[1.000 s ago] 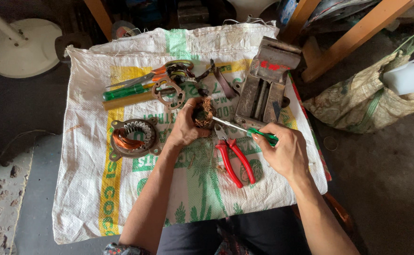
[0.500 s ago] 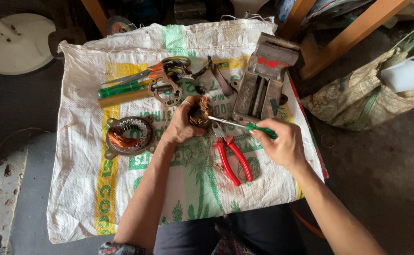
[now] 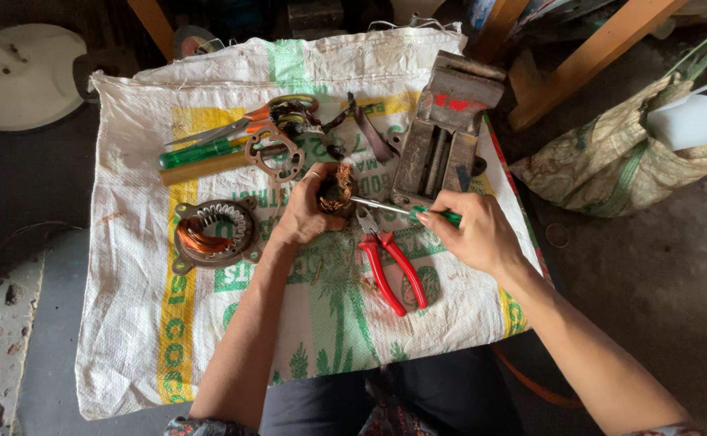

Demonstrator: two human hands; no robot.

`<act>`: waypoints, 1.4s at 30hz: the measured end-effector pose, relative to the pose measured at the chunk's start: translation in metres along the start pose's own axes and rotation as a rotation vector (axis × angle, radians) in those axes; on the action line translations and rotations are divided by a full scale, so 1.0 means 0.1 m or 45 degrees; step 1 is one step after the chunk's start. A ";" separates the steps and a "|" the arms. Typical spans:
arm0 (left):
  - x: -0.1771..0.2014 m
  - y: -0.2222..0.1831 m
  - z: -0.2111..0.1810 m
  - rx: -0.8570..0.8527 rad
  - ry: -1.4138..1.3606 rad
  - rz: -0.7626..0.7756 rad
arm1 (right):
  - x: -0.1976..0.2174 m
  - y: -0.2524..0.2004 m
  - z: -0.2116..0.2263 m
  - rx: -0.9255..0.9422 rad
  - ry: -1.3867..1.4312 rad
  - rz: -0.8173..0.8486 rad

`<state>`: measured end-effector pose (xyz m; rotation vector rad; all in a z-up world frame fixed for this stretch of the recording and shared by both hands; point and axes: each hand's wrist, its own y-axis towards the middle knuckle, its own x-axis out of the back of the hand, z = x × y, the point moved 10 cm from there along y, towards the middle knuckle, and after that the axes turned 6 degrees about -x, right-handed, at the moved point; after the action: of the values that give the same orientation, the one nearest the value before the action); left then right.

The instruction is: The person pulls copper wire out of an electric motor stator using pliers and a screwdriver.

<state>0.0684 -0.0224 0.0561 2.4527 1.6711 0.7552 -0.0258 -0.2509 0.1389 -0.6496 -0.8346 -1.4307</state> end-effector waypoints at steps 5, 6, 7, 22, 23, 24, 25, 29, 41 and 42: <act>-0.01 0.00 0.10 -0.013 0.015 -0.022 | 0.04 -0.29 0.47 0.480 -0.256 -0.349; -0.01 -0.01 0.15 0.026 0.021 -0.023 | -0.03 -0.25 0.32 0.304 -0.169 -0.222; -0.02 0.00 0.14 -0.006 0.076 -0.009 | -0.12 -0.20 0.19 0.137 -0.084 -0.094; 0.03 -0.01 -0.04 -0.086 -0.070 -0.071 | -0.86 -0.41 -0.43 -0.081 0.474 -0.107; 0.02 -0.01 -0.01 -0.071 -0.142 -0.081 | -0.83 -0.43 -0.32 0.021 0.518 -0.155; 0.02 -0.02 0.02 -0.055 -0.214 -0.090 | -0.98 -0.40 -0.52 -0.323 0.774 -0.037; 0.02 -0.02 0.05 -0.031 -0.274 -0.102 | -1.12 -0.45 -0.69 -0.674 1.014 0.078; 0.02 -0.03 0.13 0.043 -0.366 -0.129 | -1.33 -0.55 -0.45 -0.974 1.807 0.616; 0.10 -0.04 0.13 0.021 -0.468 -0.165 | 0.12 -0.34 0.37 0.151 0.265 -0.248; 0.09 -0.04 0.15 0.057 -0.476 -0.163 | 0.13 -0.34 0.38 0.064 0.244 -0.235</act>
<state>0.0743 -0.0093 0.0445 2.3039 1.6872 0.2266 -0.0640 -0.2295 0.1685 -0.3975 -0.7919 -1.6054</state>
